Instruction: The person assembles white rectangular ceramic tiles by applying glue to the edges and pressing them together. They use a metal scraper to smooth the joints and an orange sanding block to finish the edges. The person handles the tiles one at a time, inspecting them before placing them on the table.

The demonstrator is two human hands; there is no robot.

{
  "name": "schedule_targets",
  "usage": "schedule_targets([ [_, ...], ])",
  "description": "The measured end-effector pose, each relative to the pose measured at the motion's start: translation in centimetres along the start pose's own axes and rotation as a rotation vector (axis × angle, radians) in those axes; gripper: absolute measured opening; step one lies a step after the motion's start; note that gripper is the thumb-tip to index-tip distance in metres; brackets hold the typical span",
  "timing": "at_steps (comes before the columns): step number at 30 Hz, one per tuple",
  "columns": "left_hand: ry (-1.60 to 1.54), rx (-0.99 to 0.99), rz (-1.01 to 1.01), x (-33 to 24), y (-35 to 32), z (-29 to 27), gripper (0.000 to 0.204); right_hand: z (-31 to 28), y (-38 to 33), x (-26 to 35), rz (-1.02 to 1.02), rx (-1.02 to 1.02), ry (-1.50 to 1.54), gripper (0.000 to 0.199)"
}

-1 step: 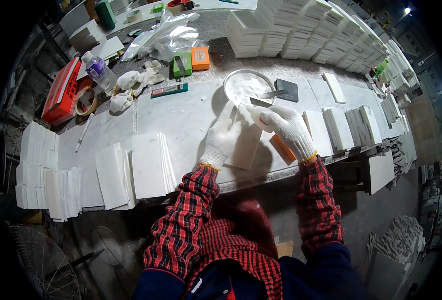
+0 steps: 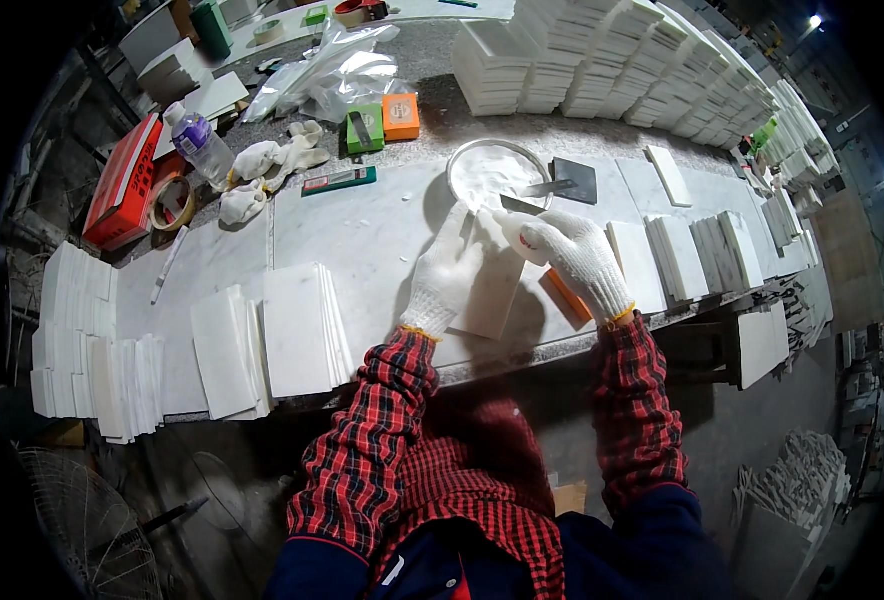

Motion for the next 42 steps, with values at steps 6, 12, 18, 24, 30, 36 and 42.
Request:
schedule_targets([
  [6,-0.026,0.005,0.0,0.0,0.0,-0.1,0.066,-0.3,-0.2,0.4,0.027,-0.001,-0.013,0.045],
  [12,-0.028,-0.001,0.027,0.3,0.1,0.1,0.066,-0.6,-0.1,0.1,0.004,0.017,-0.046,0.044],
  [18,-0.014,-0.015,0.036,0.3,0.1,0.0,0.066,-0.2,-0.3,0.4,0.033,-0.004,0.03,0.042],
  [24,-0.017,-0.001,-0.002,-0.1,0.1,0.0,0.067,-0.3,-0.2,0.6,0.046,0.02,0.048,0.043],
  [30,-0.104,0.014,-0.047,-0.9,-0.1,-0.3,0.068,-0.1,-0.2,1.3,0.088,0.01,0.034,0.042],
  [36,0.062,-0.01,-0.068,-1.1,-0.3,-0.7,0.066,3.2,0.3,4.6,0.068,0.037,0.333,0.04],
  [42,-0.23,-0.072,0.263,-0.3,0.1,0.3,0.046,14.1,4.6,8.2,-0.034,0.157,0.335,0.05],
])
Point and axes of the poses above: each hand's wrist, its own y-axis towards the middle knuckle, its own z-axis out of the palm, x = y × z, the point moved 1 cm from there along y, towards the middle knuckle, and after that the axes turned 4 degrees about -z, right-handed, at the moved point
